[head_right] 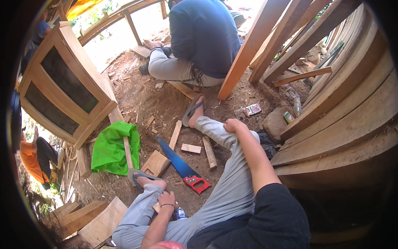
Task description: The person joins small wooden pieces together by hand using nails and a hammer while sitting on the ground.
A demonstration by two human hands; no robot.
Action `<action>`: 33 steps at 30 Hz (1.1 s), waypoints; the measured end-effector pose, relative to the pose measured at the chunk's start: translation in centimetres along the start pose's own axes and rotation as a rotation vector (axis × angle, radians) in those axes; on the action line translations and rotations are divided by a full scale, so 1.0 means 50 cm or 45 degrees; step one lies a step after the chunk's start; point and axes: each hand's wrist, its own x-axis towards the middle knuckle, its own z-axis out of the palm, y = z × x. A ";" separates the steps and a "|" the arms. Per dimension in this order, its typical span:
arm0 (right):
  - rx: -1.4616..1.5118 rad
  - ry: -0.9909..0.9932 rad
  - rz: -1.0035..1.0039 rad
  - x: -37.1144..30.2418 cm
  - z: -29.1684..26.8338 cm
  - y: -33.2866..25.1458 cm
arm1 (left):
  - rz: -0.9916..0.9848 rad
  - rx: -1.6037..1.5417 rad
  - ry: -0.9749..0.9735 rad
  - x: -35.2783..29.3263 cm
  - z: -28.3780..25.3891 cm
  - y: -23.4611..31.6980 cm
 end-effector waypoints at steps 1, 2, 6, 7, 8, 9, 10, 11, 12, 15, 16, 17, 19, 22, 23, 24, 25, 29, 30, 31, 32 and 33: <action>0.036 0.053 -0.045 -0.003 -0.009 0.042 | 0.043 0.008 -0.022 0.004 -0.013 0.022; 0.085 0.112 -0.134 0.010 -0.025 0.044 | 0.035 0.002 -0.017 0.003 -0.020 0.019; 1.236 0.275 0.175 -0.004 -0.143 -0.117 | -0.044 0.027 -0.057 -0.018 -0.007 -0.024; 1.348 0.340 0.134 0.000 -0.185 -0.119 | -0.033 0.030 -0.053 -0.015 -0.009 -0.017; 1.377 0.372 0.089 0.010 -0.236 -0.115 | -0.016 0.039 -0.049 -0.012 -0.011 -0.010; 1.407 0.402 0.038 0.021 -0.287 -0.116 | -0.003 0.046 -0.043 -0.010 -0.010 -0.005; 1.383 0.468 -0.010 0.020 -0.328 -0.142 | -0.009 0.057 -0.043 -0.011 -0.008 -0.012; 1.357 0.533 -0.059 0.013 -0.372 -0.171 | -0.019 0.060 -0.042 -0.015 -0.009 -0.019; 1.277 0.605 -0.094 0.012 -0.417 -0.181 | -0.016 0.055 -0.038 -0.016 -0.013 -0.017; 1.326 0.708 -0.127 0.012 -0.525 -0.201 | -0.003 0.039 -0.045 -0.023 -0.020 -0.012; 1.367 0.749 -0.111 0.006 -0.554 -0.216 | -0.001 0.035 -0.051 -0.024 -0.021 -0.014; 1.481 0.764 -0.109 0.012 -0.579 -0.223 | -0.016 0.028 -0.068 -0.022 -0.022 -0.016; 1.677 0.753 -0.141 0.036 -0.635 -0.223 | -0.042 0.010 -0.109 -0.020 -0.021 -0.016; 1.579 0.931 -0.058 0.095 -0.703 -0.203 | -0.101 -0.010 -0.201 0.000 -0.012 -0.012; 1.423 1.029 -0.016 0.116 -0.718 -0.195 | -0.114 -0.029 -0.215 0.005 -0.014 -0.012; 1.266 1.108 0.016 0.139 -0.727 -0.198 | -0.139 -0.054 -0.238 0.005 -0.025 -0.015; 1.089 1.178 0.041 0.160 -0.738 -0.205 | -0.159 -0.095 -0.267 0.003 -0.041 -0.010; 1.098 1.039 -0.050 0.212 -0.779 -0.241 | -0.320 -0.513 -0.253 0.001 -0.142 -0.046; 1.030 1.038 -0.086 0.226 -0.782 -0.248 | -0.330 -0.690 -0.268 -0.008 -0.181 -0.068; 0.940 1.043 -0.126 0.237 -0.787 -0.252 | -0.337 -0.887 -0.289 -0.018 -0.216 -0.091; 0.870 1.040 -0.187 0.249 -0.795 -0.268 | -0.423 -1.032 -0.196 -0.020 -0.182 -0.116; 0.774 1.046 -0.211 0.260 -0.800 -0.245 | -0.378 -1.118 -0.123 -0.031 -0.243 -0.121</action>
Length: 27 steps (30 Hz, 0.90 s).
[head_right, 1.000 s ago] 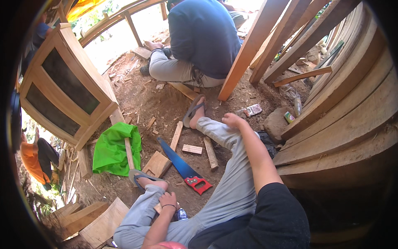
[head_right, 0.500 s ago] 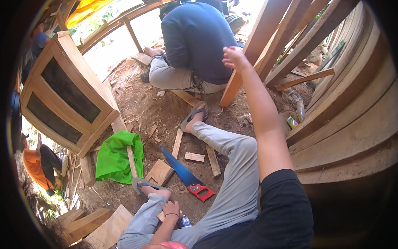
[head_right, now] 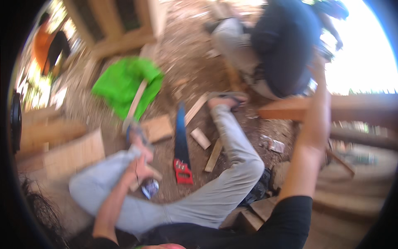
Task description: The person joins small wooden pieces together by hand using nails and a hammer while sitting on the ground.
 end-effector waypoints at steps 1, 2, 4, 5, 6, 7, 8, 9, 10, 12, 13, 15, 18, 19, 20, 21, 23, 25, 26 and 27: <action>0.013 -0.074 0.002 -0.009 0.063 0.058 | -0.058 -0.033 -0.029 -0.014 -0.010 -0.046; 0.000 -0.113 -0.007 -0.016 0.091 0.095 | -0.079 -0.085 -0.071 -0.016 -0.012 -0.082; -0.106 -0.034 -0.090 0.002 0.022 0.098 | -0.050 -0.039 -0.152 0.008 -0.011 -0.062; -0.136 -0.002 -0.124 -0.005 0.023 0.100 | -0.029 -0.026 -0.169 -0.013 -0.004 -0.058; -0.146 0.030 -0.155 -0.021 0.032 0.102 | -0.088 0.019 -0.142 -0.030 0.024 -0.060; -0.156 0.066 -0.200 -0.045 0.027 0.092 | -0.114 0.063 -0.115 -0.040 0.046 -0.060; -0.135 0.099 -0.242 -0.077 0.036 0.100 | -0.131 0.068 -0.116 -0.056 0.062 -0.067; -0.110 0.163 -0.310 -0.110 0.026 0.092 | -0.109 0.067 -0.119 -0.065 0.064 -0.052; -0.087 0.219 -0.385 -0.149 0.016 0.083 | -0.071 0.071 -0.124 -0.073 0.061 -0.037; -0.028 0.252 -0.534 -0.230 -0.007 0.074 | -0.055 -0.151 -0.049 -0.075 0.019 -0.003; 0.023 0.240 -0.608 -0.280 -0.017 0.071 | -0.048 -0.259 -0.056 -0.060 0.000 -0.003; 0.130 0.103 -0.693 -0.385 0.000 0.075 | 0.093 -0.558 0.448 -0.030 0.015 -0.052; 0.095 -0.216 -0.670 -0.498 0.031 0.143 | 0.255 -1.134 0.920 -0.054 -0.078 -0.051; 0.096 -0.327 -0.524 -0.579 0.076 0.106 | 0.183 -1.234 1.055 -0.075 -0.110 -0.071; 0.070 -0.422 -0.384 -0.658 0.106 0.063 | 0.242 -1.536 1.059 -0.117 -0.143 -0.066; 0.070 -0.464 -0.385 -0.714 0.149 0.064 | 0.454 -1.699 1.060 -0.146 -0.165 -0.075; 0.042 -0.527 -0.396 -0.819 0.214 0.058 | 0.608 -1.859 0.990 -0.213 -0.209 -0.079; -0.170 -0.903 -0.160 -0.916 0.250 0.001 | 0.714 -1.920 1.052 -0.290 -0.238 -0.081; -0.354 -1.039 -0.288 -0.907 0.275 0.058 | 0.756 -1.898 1.021 -0.320 -0.247 -0.078; -0.486 -1.173 -0.624 -0.913 0.296 0.084 | 0.749 -1.905 1.052 -0.349 -0.257 -0.088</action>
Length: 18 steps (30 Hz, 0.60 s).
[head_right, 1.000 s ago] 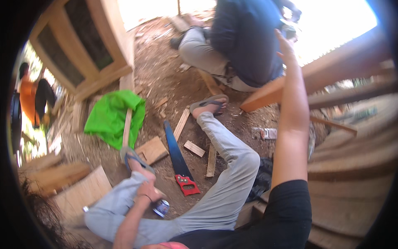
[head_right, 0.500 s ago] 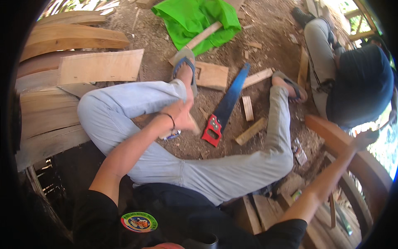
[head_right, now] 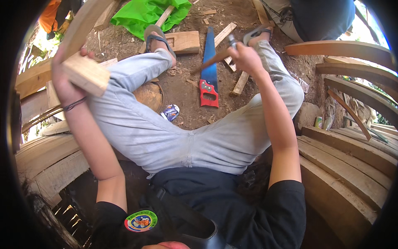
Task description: The person joins small wooden pieces together by hand using nails and a hammer while sitting on the ground.
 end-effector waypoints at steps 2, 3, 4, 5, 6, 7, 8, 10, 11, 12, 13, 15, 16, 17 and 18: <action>-0.098 -0.465 0.044 0.003 0.027 -0.098 | 0.165 0.012 0.068 -0.025 -0.060 0.062; -0.003 -0.613 0.009 0.006 0.045 -0.145 | 0.248 0.051 0.078 -0.044 -0.081 0.118; 0.062 -0.769 0.011 0.005 0.064 -0.165 | 0.303 0.060 0.081 -0.053 -0.104 0.136; 0.144 -0.784 0.001 0.011 0.088 -0.148 | 0.370 0.081 0.091 -0.060 -0.127 0.157; 0.242 -0.814 -0.038 0.026 0.117 -0.122 | 0.397 0.086 0.084 -0.065 -0.154 0.185; 0.396 -0.838 0.011 0.036 0.137 -0.111 | 0.412 0.101 0.090 -0.066 -0.182 0.204; 0.485 -0.890 0.061 0.045 0.155 -0.104 | 0.424 0.130 0.102 -0.073 -0.206 0.224; 0.495 -1.010 0.264 0.064 0.191 -0.074 | 0.347 0.070 0.074 -0.089 -0.288 0.244; 0.263 -0.933 0.268 0.076 0.183 -0.030 | 0.402 0.037 0.073 -0.081 -0.317 0.205; -0.219 -0.664 -0.085 0.073 0.184 -0.008 | 0.448 0.053 0.093 -0.083 -0.321 0.174; -0.259 -0.556 -0.071 0.081 0.186 -0.057 | 0.403 -0.002 0.241 -0.094 -0.337 0.150; 0.562 -0.052 0.179 0.128 0.173 -0.137 | 0.365 -0.099 0.443 -0.095 -0.329 0.110; 0.471 0.132 0.186 0.122 0.110 -0.249 | 0.359 -0.133 0.501 -0.087 -0.312 0.081; 0.790 0.154 0.074 0.128 0.040 -0.359 | 0.262 -0.062 0.468 -0.085 -0.303 0.071; 1.095 0.170 -0.038 0.132 -0.042 -0.465 | 0.173 -0.012 0.419 -0.070 -0.287 0.058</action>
